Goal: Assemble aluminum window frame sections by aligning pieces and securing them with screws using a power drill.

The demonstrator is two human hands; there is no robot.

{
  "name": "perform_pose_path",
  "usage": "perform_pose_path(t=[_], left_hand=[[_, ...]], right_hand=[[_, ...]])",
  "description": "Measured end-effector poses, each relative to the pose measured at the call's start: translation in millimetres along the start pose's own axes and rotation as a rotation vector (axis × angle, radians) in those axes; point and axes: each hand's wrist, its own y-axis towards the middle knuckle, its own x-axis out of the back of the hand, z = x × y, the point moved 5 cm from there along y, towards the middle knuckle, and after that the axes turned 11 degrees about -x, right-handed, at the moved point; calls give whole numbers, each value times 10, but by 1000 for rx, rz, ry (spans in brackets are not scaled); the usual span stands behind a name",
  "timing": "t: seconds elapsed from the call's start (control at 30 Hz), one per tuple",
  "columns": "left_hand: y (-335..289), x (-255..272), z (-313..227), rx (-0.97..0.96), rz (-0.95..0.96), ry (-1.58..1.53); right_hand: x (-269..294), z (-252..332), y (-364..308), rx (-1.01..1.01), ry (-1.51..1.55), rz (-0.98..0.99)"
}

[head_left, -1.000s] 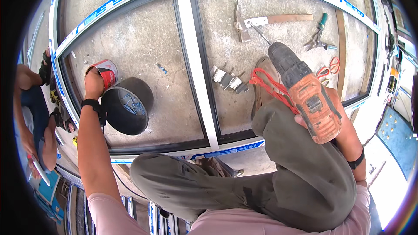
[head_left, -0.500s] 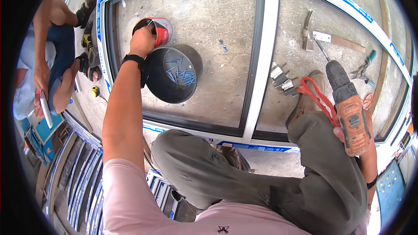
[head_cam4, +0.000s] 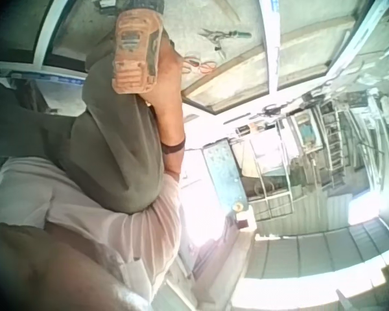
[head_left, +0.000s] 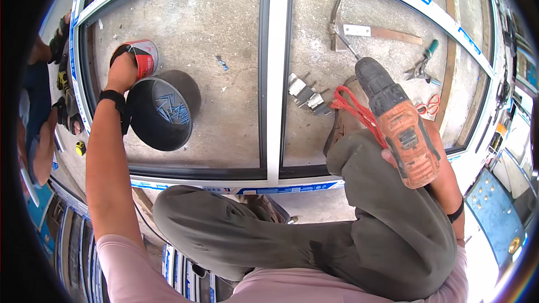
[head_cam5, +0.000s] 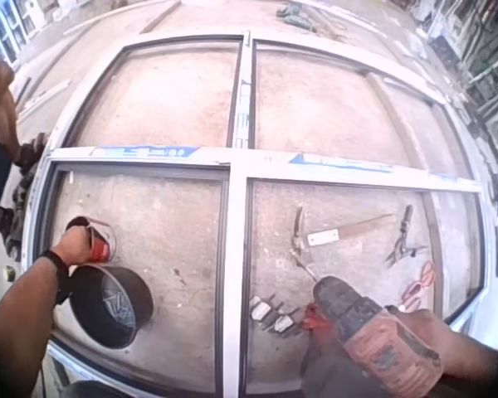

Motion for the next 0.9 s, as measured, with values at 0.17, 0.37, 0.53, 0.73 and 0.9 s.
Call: perform_pose_path(t=[0.17, 0.37, 0.53, 0.73, 0.9], left_hand=[[-39, -4, -111, 0, 3, -14], [-116, 67, -112, 60, -135, -99], [-300, 287, 104, -65, -241, -75], [-622, 958, -715, 189, -207, -1085], [-569, 1147, -2058, 23, -63, -1695]], right_hand=[[-15, -65, -1, 75, 28, -7], [17, -30, 23, 8, -7, 11], [17, 40, 79, 61, 135, 10], [-29, 100, 99, 61, 269, 34], [26, 348, 128, 78, 201, 23]])
